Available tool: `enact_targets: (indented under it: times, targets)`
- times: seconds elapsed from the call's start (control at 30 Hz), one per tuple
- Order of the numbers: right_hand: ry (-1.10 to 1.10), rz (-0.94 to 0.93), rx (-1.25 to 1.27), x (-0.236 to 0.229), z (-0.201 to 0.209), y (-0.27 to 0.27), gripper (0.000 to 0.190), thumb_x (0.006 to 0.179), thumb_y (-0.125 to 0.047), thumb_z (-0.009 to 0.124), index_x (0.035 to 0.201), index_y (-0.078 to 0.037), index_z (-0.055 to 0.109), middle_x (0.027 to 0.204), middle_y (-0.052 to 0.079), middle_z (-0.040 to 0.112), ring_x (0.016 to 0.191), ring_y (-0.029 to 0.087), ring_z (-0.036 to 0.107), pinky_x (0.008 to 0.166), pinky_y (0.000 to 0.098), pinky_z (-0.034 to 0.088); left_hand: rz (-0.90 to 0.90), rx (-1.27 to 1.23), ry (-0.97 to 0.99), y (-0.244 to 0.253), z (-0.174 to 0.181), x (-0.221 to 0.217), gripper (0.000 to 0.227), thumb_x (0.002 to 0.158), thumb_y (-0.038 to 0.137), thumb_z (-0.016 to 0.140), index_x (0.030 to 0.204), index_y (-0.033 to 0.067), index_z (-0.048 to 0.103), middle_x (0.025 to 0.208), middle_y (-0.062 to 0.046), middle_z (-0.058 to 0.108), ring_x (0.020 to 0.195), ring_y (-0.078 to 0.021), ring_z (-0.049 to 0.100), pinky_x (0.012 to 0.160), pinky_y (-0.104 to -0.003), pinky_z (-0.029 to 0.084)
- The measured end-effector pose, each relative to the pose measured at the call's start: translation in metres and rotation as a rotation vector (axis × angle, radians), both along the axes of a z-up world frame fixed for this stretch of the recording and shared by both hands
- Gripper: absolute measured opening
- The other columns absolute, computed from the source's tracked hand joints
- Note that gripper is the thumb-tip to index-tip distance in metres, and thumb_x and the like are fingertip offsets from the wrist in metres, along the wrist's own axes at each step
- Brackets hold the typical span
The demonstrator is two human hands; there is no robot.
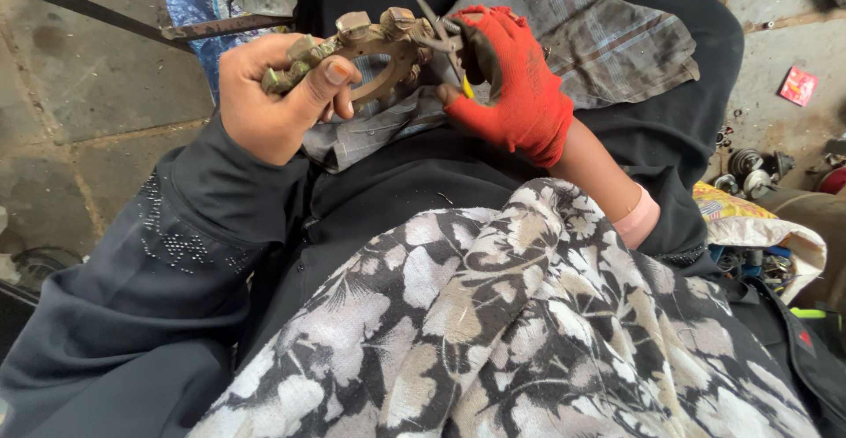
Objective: The person is using pliers to remove components from a metal ring. They hold the metal ring by hand and use the tool to pull or cut parts from the object.
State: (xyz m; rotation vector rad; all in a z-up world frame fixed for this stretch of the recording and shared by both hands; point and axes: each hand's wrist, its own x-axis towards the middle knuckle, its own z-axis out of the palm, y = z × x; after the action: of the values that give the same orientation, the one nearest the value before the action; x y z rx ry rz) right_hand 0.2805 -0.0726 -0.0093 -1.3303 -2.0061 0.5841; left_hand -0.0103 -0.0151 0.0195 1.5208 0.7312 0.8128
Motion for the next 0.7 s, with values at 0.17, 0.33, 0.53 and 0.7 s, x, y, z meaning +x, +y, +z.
enact_targets:
  times: [0.17,0.33,0.53,0.7]
  targets:
    - [0.005,-0.037,0.029,-0.008,0.005,-0.006,0.057,0.088,-0.022,0.081,0.135,-0.001,0.056,0.134,0.018,0.061,0.121,0.039,0.056,0.108,0.0447,0.044,0.015,0.048,0.001,-0.008,0.001,0.001,0.033,0.109,0.030,0.071,0.106,-0.0023,0.071,0.083,-0.006,0.071,0.071,-0.0079,0.064,0.067,-0.022,0.050]
    - [-0.005,-0.071,0.018,-0.003,-0.008,-0.006,0.050,0.090,-0.019,0.079,0.132,-0.002,0.058,0.132,0.017,0.065,0.117,0.037,0.062,0.106,0.0433,0.048,0.014,0.109,-0.004,-0.010,0.001,0.002,0.031,0.110,0.029,0.071,0.108,-0.0024,0.071,0.084,-0.005,0.071,0.070,-0.0078,0.065,0.068,-0.021,0.052]
    - [-0.024,-0.139,-0.084,0.003,-0.019,-0.007,0.056,0.083,-0.021,0.077,0.132,-0.002,0.059,0.121,0.015,0.069,0.112,0.036,0.063,0.105,0.0447,0.047,0.047,0.027,0.045,-0.009,0.001,0.002,0.031,0.109,0.030,0.070,0.102,-0.0007,0.072,0.083,-0.005,0.070,0.073,-0.0084,0.064,0.067,-0.022,0.050]
    - [-0.028,-0.104,-0.023,0.002,-0.025,-0.006,0.057,0.087,-0.021,0.075,0.138,-0.003,0.057,0.136,0.019,0.063,0.126,0.039,0.057,0.110,0.0463,0.044,0.020,-0.168,0.048,0.008,-0.009,0.008,0.035,0.106,0.035,0.068,0.101,0.0004,0.071,0.082,-0.004,0.071,0.066,-0.0058,0.057,0.063,-0.020,0.046]
